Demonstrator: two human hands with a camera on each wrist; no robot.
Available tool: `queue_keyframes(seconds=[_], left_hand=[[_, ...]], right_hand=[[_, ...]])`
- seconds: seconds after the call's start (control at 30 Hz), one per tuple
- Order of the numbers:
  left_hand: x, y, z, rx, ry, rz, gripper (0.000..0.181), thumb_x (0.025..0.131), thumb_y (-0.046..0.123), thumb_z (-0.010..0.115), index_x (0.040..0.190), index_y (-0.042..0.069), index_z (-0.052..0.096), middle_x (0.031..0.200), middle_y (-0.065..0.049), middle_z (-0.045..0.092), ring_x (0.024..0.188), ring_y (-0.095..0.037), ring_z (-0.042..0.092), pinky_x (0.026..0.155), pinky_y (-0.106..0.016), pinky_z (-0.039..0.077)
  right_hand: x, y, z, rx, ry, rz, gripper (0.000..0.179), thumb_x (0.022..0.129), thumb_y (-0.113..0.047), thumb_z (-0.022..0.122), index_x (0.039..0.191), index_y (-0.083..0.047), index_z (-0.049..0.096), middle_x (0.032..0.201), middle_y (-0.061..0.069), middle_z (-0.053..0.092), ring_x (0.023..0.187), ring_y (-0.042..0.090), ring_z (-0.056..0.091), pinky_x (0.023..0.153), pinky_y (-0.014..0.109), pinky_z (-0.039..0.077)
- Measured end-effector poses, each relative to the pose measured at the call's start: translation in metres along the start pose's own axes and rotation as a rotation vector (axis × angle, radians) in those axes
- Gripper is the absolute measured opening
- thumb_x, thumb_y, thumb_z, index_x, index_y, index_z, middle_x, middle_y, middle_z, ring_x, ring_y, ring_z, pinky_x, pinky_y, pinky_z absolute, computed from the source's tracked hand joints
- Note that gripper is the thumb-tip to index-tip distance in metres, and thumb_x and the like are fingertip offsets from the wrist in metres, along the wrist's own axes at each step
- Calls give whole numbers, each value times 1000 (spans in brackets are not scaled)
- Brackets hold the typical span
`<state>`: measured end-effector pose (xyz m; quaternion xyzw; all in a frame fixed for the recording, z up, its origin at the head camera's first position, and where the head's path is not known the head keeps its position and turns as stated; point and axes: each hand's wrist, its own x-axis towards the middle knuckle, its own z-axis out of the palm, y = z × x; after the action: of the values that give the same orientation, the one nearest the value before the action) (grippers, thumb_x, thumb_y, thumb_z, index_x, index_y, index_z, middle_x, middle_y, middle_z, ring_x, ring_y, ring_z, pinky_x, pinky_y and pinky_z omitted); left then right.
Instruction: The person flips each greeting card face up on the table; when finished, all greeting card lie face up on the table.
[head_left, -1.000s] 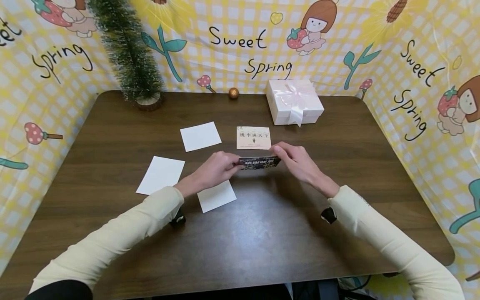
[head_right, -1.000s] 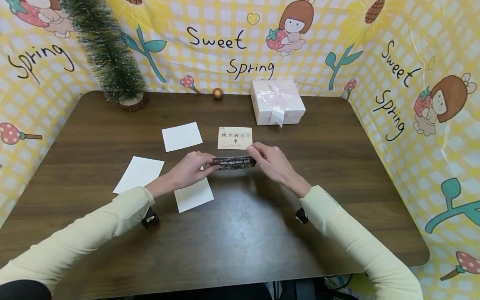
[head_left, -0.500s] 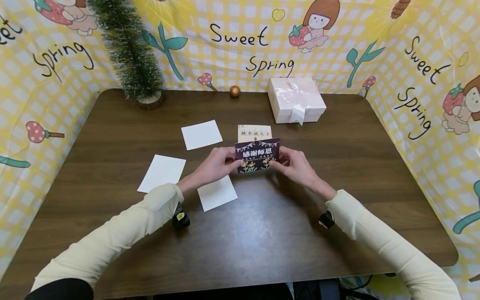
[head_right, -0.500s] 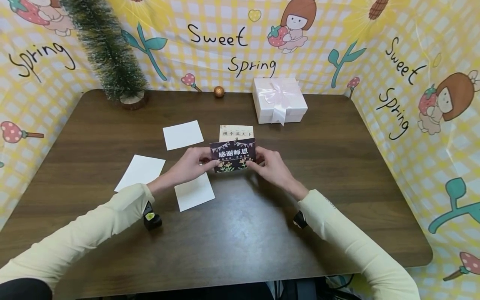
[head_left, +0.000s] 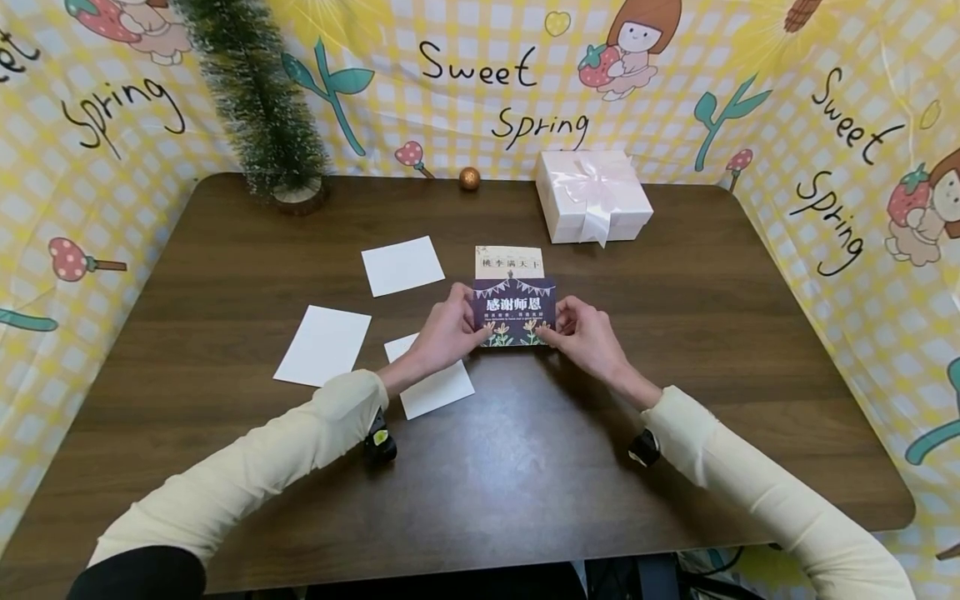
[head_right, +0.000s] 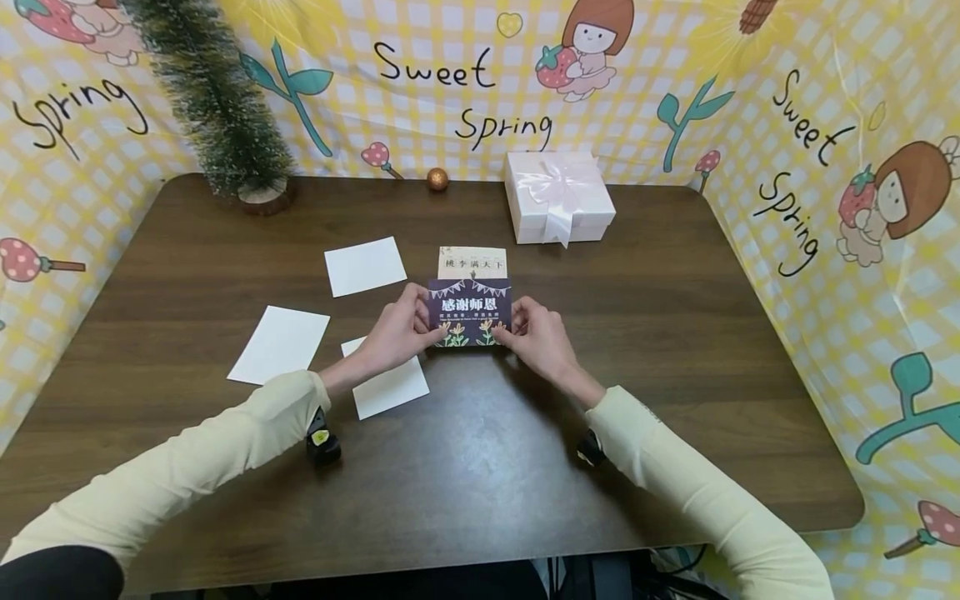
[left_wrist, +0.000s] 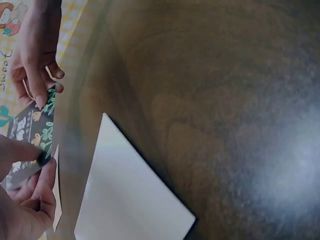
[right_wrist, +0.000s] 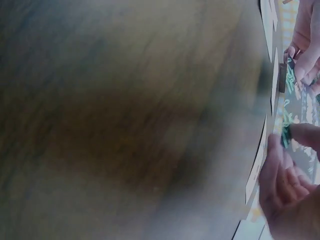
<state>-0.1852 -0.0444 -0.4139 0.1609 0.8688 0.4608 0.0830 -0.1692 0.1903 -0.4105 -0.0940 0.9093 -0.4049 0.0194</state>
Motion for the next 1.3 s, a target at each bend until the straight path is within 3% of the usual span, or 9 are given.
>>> queue_keyframes(seconds=[0.2,0.5,0.67,0.87,1.1,1.3], left_hand=[[2,1,8,72,-3,-66,55,85,6,73,123,-3,34,73,-10,64,56,-15,61,52,-24,46],[0,4,7,238,-75,-36,35,82,9,75,102,0,47,76,-9,57,65,-19,56,54,-26,41],[6,4,4,309,-153,27,20,83,8,72,88,-1,54,82,-9,57,68,-18,52,55,-26,40],[14,7,-1,390,-272,36,17,86,8,69,87,-2,55,74,-3,48,62,-16,47,54,-24,37],[22,9,-2,489,-362,10,28,89,16,67,70,10,47,68,2,45,58,-12,44,52,-24,33],[24,8,-1,493,-380,-31,29,91,20,67,71,12,47,71,1,48,57,-12,46,52,-24,33]], right_hand=[[-1,0,0,-121,-65,58,31,84,-22,76,94,1,59,74,8,65,62,16,56,58,27,44],[8,-5,-2,-180,-242,149,23,85,-22,75,84,-1,65,62,5,61,53,12,52,49,23,41],[13,-9,-4,-251,-320,162,30,86,-26,75,73,-2,64,57,3,58,50,12,52,47,23,40],[20,-12,-8,-305,-427,176,35,88,-30,72,65,-4,65,53,2,55,48,12,50,47,23,39],[23,-11,-8,-348,-456,206,38,87,-34,73,65,-4,64,51,-2,51,47,9,45,45,22,35],[22,-10,-7,-402,-441,174,42,86,-38,73,60,-8,59,50,-5,41,46,8,36,46,23,27]])
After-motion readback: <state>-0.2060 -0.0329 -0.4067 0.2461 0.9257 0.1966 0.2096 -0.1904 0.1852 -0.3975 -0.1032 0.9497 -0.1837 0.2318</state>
